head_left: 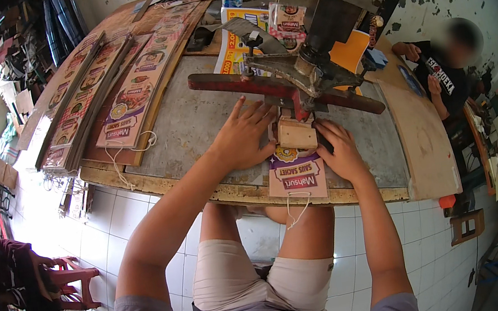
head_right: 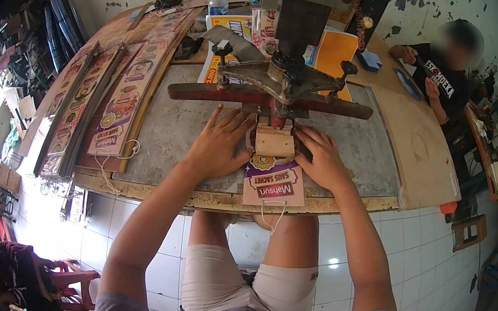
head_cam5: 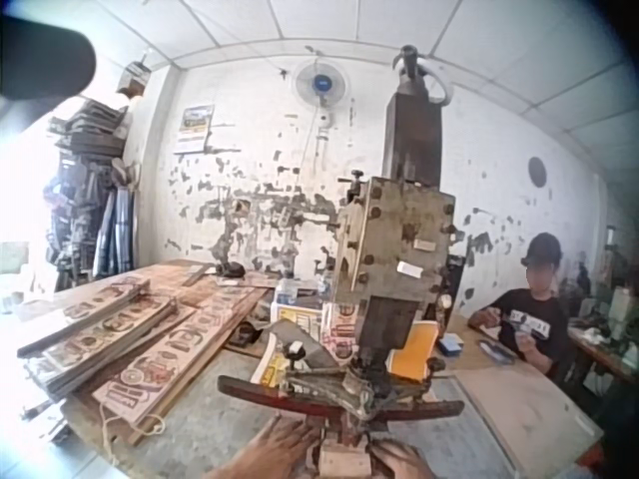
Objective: The person aligns a printed cardboard strip on a flatbed screen-printing press and uses a wooden squeegee to apply ink through a stencil onto the cardboard.
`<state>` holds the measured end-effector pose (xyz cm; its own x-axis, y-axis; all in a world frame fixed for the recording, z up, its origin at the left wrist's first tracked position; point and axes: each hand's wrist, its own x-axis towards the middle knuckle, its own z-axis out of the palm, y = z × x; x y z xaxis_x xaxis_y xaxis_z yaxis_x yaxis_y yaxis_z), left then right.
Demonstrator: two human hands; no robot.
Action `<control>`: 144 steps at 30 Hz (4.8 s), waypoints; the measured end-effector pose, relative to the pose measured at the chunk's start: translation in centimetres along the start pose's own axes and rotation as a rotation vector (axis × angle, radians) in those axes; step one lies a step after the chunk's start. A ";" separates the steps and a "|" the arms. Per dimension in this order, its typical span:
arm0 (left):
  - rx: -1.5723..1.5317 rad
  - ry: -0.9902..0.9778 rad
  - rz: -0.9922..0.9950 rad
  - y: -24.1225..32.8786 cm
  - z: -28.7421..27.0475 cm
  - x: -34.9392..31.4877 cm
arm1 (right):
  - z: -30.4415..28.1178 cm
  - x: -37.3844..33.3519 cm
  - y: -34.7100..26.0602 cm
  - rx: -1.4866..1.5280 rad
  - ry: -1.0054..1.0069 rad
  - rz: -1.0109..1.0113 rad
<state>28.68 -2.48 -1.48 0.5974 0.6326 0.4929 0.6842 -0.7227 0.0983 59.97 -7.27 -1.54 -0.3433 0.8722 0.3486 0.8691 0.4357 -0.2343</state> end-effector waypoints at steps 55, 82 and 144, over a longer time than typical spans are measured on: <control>-0.102 0.016 0.080 0.1 -0.7 0.2 | -0.1 0.1 -0.2 0.010 -0.008 0.016; -0.038 -0.069 0.041 0.8 -1.3 0.4 | -0.1 -0.2 -0.2 0.028 0.044 0.017; -0.078 -0.153 0.013 1.4 -2.6 0.5 | 4.3 7.9 3.5 0.153 0.127 0.555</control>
<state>28.88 -3.92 1.16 0.6667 0.6539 0.3576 0.6450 -0.7467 0.1627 58.76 2.14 -3.50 0.2015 0.9496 0.2401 0.8420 -0.0427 -0.5378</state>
